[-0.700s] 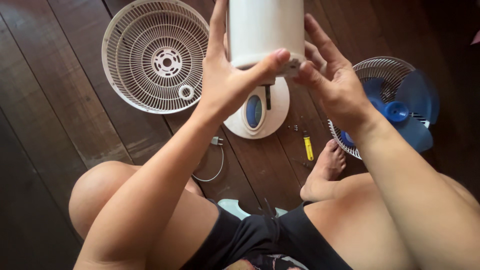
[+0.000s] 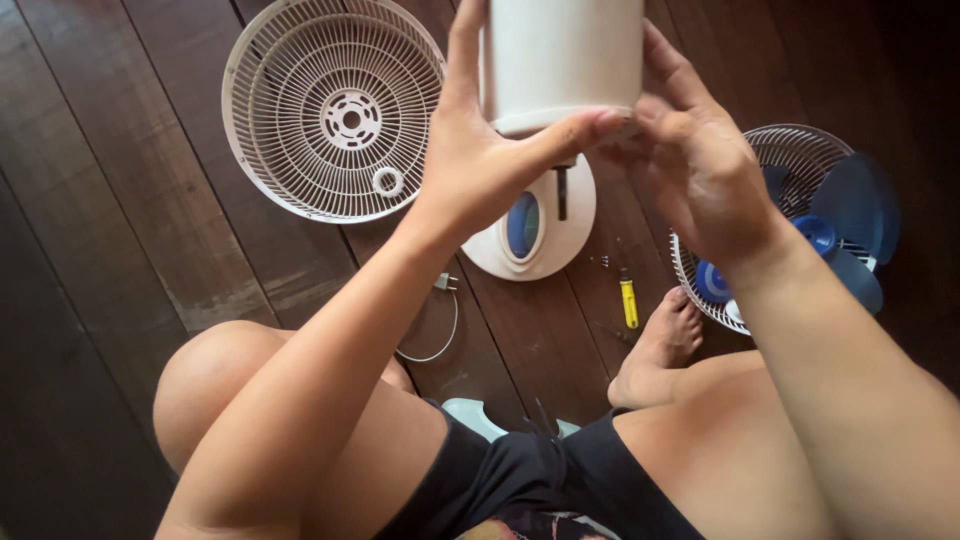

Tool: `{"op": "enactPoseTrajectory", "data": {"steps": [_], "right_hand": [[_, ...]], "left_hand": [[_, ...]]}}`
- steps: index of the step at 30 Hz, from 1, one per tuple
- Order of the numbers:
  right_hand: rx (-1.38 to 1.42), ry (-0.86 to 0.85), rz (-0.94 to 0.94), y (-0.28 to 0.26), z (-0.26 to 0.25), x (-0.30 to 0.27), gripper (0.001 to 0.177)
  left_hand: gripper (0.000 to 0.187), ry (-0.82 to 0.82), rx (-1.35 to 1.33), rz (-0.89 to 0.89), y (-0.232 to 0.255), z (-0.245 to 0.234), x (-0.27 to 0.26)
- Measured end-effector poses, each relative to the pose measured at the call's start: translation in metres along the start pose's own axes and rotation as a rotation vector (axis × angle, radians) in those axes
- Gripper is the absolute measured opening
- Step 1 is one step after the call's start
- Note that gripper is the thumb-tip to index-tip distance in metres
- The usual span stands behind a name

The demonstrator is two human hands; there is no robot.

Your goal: The person disassembles a white electric fan by removing the front grille, unscrewing the motor housing, and detaching the motor assembly from the stand. The person then reattaches the motor housing to the stand and secures it with screws.

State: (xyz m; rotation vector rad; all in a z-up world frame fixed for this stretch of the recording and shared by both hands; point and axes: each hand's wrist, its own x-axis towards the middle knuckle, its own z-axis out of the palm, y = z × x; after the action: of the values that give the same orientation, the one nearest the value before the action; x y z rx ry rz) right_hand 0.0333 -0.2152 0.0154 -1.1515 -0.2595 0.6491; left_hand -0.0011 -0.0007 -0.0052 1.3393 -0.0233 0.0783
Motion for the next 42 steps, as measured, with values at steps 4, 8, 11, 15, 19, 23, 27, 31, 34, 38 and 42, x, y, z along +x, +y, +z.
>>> {"op": "enactPoseTrajectory", "data": {"steps": [4, 8, 11, 15, 19, 23, 27, 31, 34, 38, 42], "right_hand": [[-0.277, 0.031, -0.126, -0.003, 0.01, -0.004, 0.09], [-0.5, 0.123, -0.116, -0.001, 0.017, -0.011, 0.095], [-0.495, 0.099, -0.123, -0.002, 0.018, -0.01, 0.099], [-0.499, 0.091, -0.11, 0.001, 0.016, -0.012, 0.101], [-0.543, 0.13, -0.116, 0.006, 0.02, -0.013, 0.104], [-0.504, 0.138, -0.094, 0.005, 0.024, -0.015, 0.105], [-0.46, 0.14, -0.055, 0.002, 0.026, -0.015, 0.108], [-0.413, 0.158, -0.059, 0.001, 0.029, -0.014, 0.105], [-0.403, 0.205, -0.071, 0.002, 0.03, -0.015, 0.104], [-0.384, 0.248, -0.137, 0.009, 0.032, -0.013, 0.106], [-0.298, 0.3, -0.19, 0.014, 0.034, -0.009, 0.105]], "left_hand": [[0.123, -0.135, 0.104, 0.28, -0.013, 0.0, 0.0], [0.134, -0.343, -0.062, 0.037, -0.016, -0.028, 0.0], [0.136, -0.377, -0.142, -0.103, -0.015, -0.044, 0.0], [0.125, -0.393, -0.176, -0.088, -0.021, -0.049, 0.001], [0.103, -0.352, -0.076, 0.041, -0.028, -0.042, -0.001], [0.076, -0.215, 0.04, 0.086, -0.031, -0.034, -0.007], [0.073, -0.25, 0.087, -0.027, -0.029, -0.041, -0.009], [0.066, -0.254, -0.018, 0.042, -0.031, -0.04, -0.008], [0.067, -0.224, -0.015, 0.013, -0.035, -0.038, -0.006], [0.069, -0.235, -0.176, -0.016, -0.035, -0.037, -0.002], [0.074, -0.2, -0.18, -0.162, -0.028, -0.036, -0.005]]}}
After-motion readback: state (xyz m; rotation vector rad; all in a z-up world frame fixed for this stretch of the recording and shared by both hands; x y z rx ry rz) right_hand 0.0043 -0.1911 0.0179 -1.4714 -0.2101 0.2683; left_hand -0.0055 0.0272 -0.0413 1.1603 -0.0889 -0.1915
